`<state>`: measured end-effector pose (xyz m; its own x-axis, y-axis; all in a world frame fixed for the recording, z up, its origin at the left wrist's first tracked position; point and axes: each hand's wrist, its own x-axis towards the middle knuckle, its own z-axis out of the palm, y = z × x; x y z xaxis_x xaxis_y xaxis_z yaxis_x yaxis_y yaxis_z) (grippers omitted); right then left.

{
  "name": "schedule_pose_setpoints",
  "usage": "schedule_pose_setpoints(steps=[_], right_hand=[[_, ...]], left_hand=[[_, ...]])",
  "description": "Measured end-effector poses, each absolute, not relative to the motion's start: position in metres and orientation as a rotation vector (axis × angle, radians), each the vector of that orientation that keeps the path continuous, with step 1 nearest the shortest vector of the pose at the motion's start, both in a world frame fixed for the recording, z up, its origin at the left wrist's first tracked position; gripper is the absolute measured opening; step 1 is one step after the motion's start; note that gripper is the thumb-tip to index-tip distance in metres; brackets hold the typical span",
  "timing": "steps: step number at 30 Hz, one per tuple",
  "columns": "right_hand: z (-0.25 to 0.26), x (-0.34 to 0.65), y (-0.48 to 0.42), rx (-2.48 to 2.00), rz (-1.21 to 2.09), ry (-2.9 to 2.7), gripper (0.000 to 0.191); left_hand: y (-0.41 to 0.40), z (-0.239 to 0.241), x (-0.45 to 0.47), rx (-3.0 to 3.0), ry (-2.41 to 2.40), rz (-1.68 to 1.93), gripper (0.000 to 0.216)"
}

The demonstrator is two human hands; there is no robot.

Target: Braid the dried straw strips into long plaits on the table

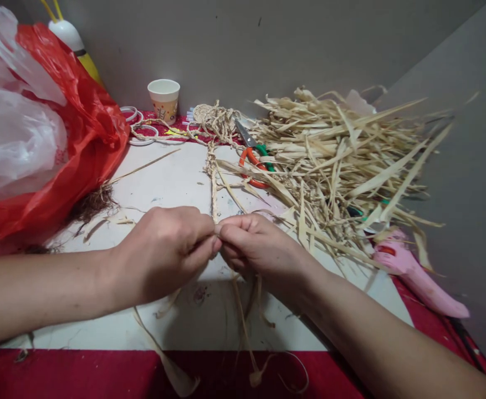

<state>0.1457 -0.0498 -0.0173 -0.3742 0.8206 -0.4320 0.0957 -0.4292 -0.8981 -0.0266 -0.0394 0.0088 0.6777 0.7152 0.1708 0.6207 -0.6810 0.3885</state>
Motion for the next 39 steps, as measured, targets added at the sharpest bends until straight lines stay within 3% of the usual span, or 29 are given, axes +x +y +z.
schedule_pose_setpoints(steps=[11,28,34,39], right_hand=[[-0.013,0.143,-0.052,-1.216,2.021,-0.993,0.036],[-0.018,0.142,-0.054,-1.305,1.928,-1.21,0.031],[-0.018,0.146,-0.053,-1.233,1.972,-1.146,0.022],[-0.018,0.147,-0.052,-1.142,2.013,-1.134,0.022]], left_hand=[[-0.065,0.0,-0.019,3.408,0.845,0.491,0.02],[-0.076,-0.019,-0.023,3.536,0.744,0.51,0.024],[-0.088,-0.002,-0.04,3.027,0.514,0.292,0.01],[-0.055,0.03,-0.038,2.222,1.185,0.735,0.021]])
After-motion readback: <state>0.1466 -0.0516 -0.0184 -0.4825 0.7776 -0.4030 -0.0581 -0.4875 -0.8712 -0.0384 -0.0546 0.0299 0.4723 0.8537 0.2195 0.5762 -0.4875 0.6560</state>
